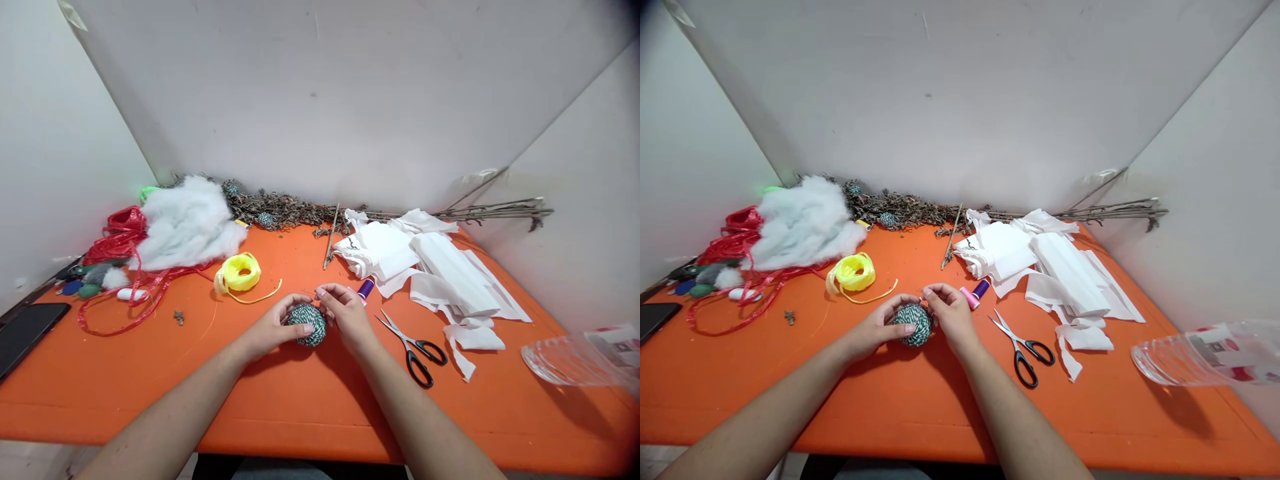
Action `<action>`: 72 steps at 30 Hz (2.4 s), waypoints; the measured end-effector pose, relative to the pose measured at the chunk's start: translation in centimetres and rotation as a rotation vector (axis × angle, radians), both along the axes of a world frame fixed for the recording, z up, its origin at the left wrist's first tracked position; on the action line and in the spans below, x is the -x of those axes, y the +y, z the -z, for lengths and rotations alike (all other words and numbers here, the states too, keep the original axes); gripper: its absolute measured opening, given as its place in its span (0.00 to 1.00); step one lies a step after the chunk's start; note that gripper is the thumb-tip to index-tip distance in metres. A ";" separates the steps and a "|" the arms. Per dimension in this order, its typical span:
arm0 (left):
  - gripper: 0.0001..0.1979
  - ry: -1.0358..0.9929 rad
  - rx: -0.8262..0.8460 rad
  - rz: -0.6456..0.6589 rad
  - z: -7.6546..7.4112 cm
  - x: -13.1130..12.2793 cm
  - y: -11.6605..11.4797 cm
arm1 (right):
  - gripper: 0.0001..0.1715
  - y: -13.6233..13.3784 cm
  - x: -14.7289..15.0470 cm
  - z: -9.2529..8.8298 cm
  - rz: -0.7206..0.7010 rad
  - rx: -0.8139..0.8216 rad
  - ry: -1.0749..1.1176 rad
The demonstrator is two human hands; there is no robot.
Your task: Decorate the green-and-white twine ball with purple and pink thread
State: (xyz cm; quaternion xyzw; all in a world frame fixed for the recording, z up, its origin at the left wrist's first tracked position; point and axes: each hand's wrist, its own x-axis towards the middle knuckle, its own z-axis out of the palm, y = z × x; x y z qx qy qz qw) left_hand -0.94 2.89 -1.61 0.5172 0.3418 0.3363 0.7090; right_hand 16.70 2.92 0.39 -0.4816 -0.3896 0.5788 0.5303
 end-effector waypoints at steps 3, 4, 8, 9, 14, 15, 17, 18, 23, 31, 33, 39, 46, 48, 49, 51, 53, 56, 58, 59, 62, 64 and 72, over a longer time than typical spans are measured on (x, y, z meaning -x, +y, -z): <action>0.31 -0.029 -0.007 0.050 -0.2 0.2 0.0 | 0.20 0.1 -0.1 0.1 0.002 0.049 0.071; 0.31 -0.036 -0.005 0.062 -0.3 0.2 0.0 | 0.21 0.2 -0.2 0.1 0.002 0.070 0.104; 0.34 -0.049 0.020 0.107 -0.5 0.1 0.0 | 0.20 0.4 -0.5 0.0 -0.016 0.150 0.222; 0.34 -0.049 0.020 0.113 -0.5 0.1 0.0 | 0.20 0.4 -0.5 0.0 -0.020 0.154 0.235; 0.31 -0.048 -0.016 0.126 0.2 0.1 0.1 | 0.23 0.2 -0.5 -0.4 -0.039 0.111 0.236; 0.31 -0.048 -0.026 0.130 0.4 0.1 0.2 | 0.23 0.1 -0.5 -0.5 -0.044 0.099 0.232; 0.30 -0.045 -0.041 0.141 0.6 0.1 0.2 | 0.23 0.1 -0.5 -0.7 -0.053 0.075 0.224; 0.30 -0.043 -0.044 0.145 0.6 0.1 0.3 | 0.23 0.0 -0.5 -0.7 -0.056 0.066 0.220; 0.30 -0.012 -0.040 0.148 0.7 0.1 0.3 | 0.23 -0.1 -0.8 -0.8 -0.077 0.038 0.245; 0.33 -0.020 -0.002 0.160 0.5 0.2 0.2 | 0.22 0.0 -1.0 -0.8 -0.092 0.036 0.271; 0.32 -0.049 0.007 0.167 0.4 0.1 0.2 | 0.23 0.1 -1.1 -0.9 -0.081 0.053 0.270; 0.34 -0.027 0.032 0.163 0.1 0.2 0.0 | 0.22 0.1 -1.1 -0.8 -0.083 0.070 0.253; 0.39 0.002 0.068 0.181 0.0 0.1 -0.3 | 0.21 0.1 -1.0 -0.5 -0.094 0.059 0.172; 0.38 0.000 0.069 0.182 -0.1 0.2 -0.4 | 0.20 0.2 -1.0 -0.6 -0.082 0.063 0.148; 0.37 0.000 0.066 0.180 -0.1 0.2 -0.4 | 0.20 0.2 -1.0 -0.6 -0.075 0.068 0.134; 0.35 0.004 0.055 0.181 -0.2 0.2 -0.4 | 0.21 0.2 -1.0 -0.7 -0.059 0.072 0.103; 0.34 0.015 0.048 0.192 -0.3 0.3 -0.5 | 0.21 0.2 -1.0 -0.7 -0.048 0.068 0.074; 0.34 0.024 0.051 0.214 -0.5 0.2 -0.5 | 0.21 0.2 -0.8 -0.8 -0.044 0.070 0.057; 0.35 0.017 0.055 0.225 -0.6 0.2 -0.6 | 0.21 0.1 -0.8 -0.7 -0.043 0.087 0.058; 0.36 0.015 0.060 0.230 -0.6 0.2 -0.6 | 0.21 0.1 -0.8 -0.7 -0.044 0.097 0.060; 0.38 0.025 0.081 0.243 -0.6 0.3 -0.7 | 0.21 0.1 -0.8 -0.5 -0.047 0.115 0.070; 0.37 0.029 0.085 0.250 -0.6 0.3 -0.8 | 0.20 0.1 -0.9 -0.4 -0.048 0.112 0.084; 0.21 0.080 -0.060 0.143 -0.4 0.1 -0.2 | 0.21 -0.1 -0.5 -0.6 -0.088 0.096 0.126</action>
